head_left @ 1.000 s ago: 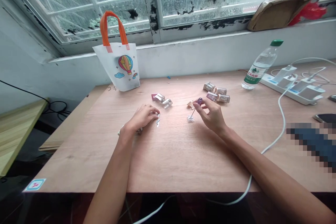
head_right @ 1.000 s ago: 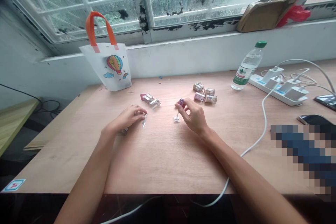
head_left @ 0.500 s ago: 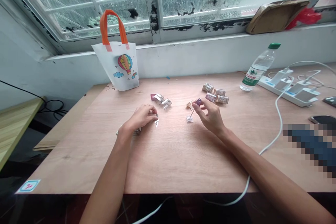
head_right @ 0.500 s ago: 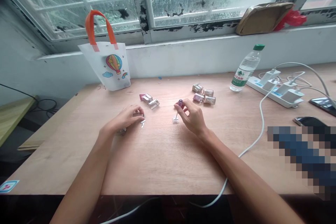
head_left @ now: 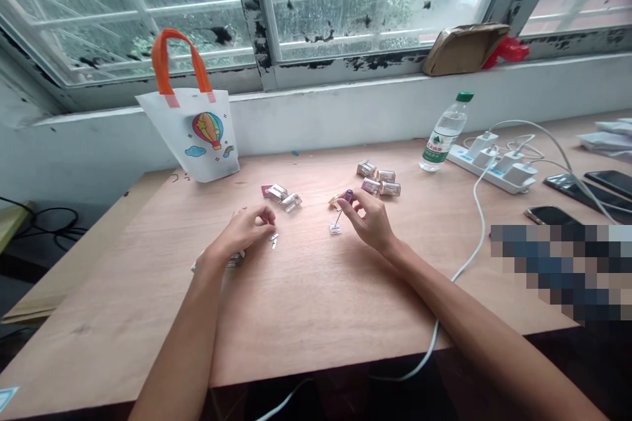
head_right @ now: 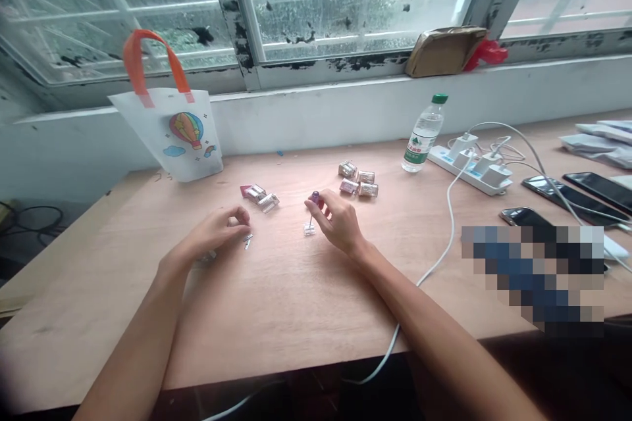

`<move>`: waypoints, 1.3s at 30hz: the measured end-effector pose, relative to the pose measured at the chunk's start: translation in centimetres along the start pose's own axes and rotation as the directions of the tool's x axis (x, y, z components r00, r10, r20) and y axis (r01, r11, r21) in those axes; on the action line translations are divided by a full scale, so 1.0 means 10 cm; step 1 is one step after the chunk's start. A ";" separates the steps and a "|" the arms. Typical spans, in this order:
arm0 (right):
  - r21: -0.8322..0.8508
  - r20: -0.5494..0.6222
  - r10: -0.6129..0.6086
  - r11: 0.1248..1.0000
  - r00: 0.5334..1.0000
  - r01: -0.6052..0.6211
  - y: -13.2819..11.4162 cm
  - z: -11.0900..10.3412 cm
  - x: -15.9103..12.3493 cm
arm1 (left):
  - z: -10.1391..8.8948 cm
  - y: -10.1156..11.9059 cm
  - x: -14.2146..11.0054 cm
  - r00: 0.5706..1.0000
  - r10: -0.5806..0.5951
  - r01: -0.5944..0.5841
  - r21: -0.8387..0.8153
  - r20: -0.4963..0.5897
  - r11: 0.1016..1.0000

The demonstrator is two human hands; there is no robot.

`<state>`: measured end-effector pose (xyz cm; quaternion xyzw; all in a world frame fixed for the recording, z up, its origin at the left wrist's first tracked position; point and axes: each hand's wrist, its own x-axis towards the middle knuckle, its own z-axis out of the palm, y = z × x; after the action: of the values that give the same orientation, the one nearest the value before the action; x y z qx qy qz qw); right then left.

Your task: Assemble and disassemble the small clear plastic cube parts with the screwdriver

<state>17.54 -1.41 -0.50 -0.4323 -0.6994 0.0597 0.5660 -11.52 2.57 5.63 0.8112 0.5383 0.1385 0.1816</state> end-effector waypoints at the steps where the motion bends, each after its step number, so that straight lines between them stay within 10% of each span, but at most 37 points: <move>1: 0.005 -0.014 0.002 1.000 1.000 -0.002 -0.01 -0.01 0.01 | 0.01 -0.03 0.03 0.998 0.029 -0.029 0.005 -0.053 1.000; 9: 0.057 -0.171 0.113 0.993 0.979 -0.105 0.01 -0.02 0.02 | 0.35 0.16 0.18 0.730 0.327 -0.478 -0.106 -0.600 0.872; 19: 0.007 0.384 0.084 0.996 0.920 -0.094 0.10 -0.09 0.05 | 1.05 0.73 0.20 0.836 0.130 -0.445 -0.520 -0.533 0.729; 25: 0.048 0.364 0.120 0.988 0.923 -0.147 0.12 -0.04 0.04 | 1.01 0.73 0.27 0.931 0.009 -0.304 -0.762 -0.364 0.571; 32: 0.174 0.380 0.102 0.968 0.920 -0.179 0.06 -0.08 0.09 | 1.02 0.71 0.29 0.941 0.045 -0.314 -0.814 -0.336 0.488; 39: 0.157 0.311 0.156 0.965 0.938 -0.212 0.03 -0.11 0.10 | 1.00 0.59 0.35 0.892 0.247 -0.435 -0.571 -0.378 0.697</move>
<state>18.69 -0.96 0.45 -0.4271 -0.7236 0.2423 0.4850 -1.06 2.26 -0.61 0.7583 0.3162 0.4556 0.3427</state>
